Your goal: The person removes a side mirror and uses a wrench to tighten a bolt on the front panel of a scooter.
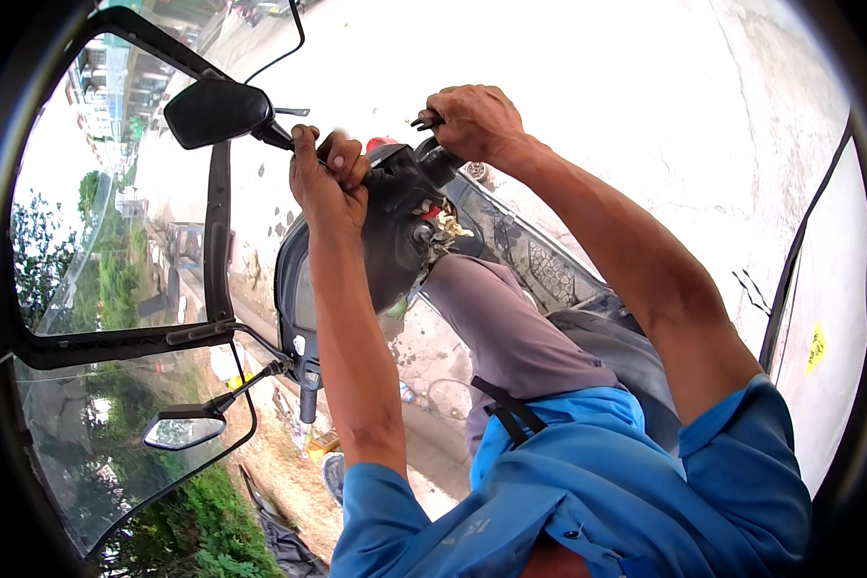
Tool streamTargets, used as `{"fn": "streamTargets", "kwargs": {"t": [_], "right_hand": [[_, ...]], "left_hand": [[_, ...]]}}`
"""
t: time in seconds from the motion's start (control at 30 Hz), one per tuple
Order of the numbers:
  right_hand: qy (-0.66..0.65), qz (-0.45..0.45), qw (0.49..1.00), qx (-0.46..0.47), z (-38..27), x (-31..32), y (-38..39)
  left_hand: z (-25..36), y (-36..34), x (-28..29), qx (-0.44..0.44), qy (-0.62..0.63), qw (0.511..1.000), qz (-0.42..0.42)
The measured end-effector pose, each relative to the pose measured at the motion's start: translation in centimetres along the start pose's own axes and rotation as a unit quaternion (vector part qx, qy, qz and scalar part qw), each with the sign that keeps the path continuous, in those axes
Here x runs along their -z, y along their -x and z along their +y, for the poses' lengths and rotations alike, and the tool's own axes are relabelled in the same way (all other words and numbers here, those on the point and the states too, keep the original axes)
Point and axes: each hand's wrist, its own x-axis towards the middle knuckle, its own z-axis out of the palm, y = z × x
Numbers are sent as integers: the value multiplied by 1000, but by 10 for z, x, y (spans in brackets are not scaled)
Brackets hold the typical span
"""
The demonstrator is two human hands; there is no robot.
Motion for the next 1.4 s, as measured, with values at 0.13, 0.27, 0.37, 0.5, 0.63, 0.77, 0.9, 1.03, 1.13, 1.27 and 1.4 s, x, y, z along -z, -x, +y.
{"fn": "streamTargets", "kwargs": {"t": [0.13,0.27,0.37,0.5,0.63,0.77,0.9,1.03,1.13,1.27,1.4], "right_hand": [[-11,28,999,11,3,-3,-1],[-13,22,1000,12,0,-4,-2],[-20,36,999,14,5,-6,-2],[-26,42,999,18,5,-5,-1],[-29,10,999,12,-1,2,0],[-40,31,999,18,2,0,1],[-35,47,998,28,6,-3,1],[-39,40,998,23,1,-3,0],[-35,31,999,20,0,-1,1],[-24,52,998,19,4,-7,-4],[-7,28,999,16,5,-4,-2]], "left_hand": [[-6,0,-17,-31,-108,993,47],[-10,3,-16,-90,-128,986,56],[-7,1,-13,-75,-138,986,-53],[-6,0,-13,-59,-195,976,-77],[-11,-1,-3,-87,-197,969,-119],[-18,3,-10,-151,-330,926,-104],[-24,-1,-5,-176,-280,936,-116],[-14,5,-7,-185,-281,934,-124],[-2,6,-4,-119,-228,958,-130],[30,13,-10,-136,-67,985,-80],[36,42,-8,-74,-41,996,-40]]}}
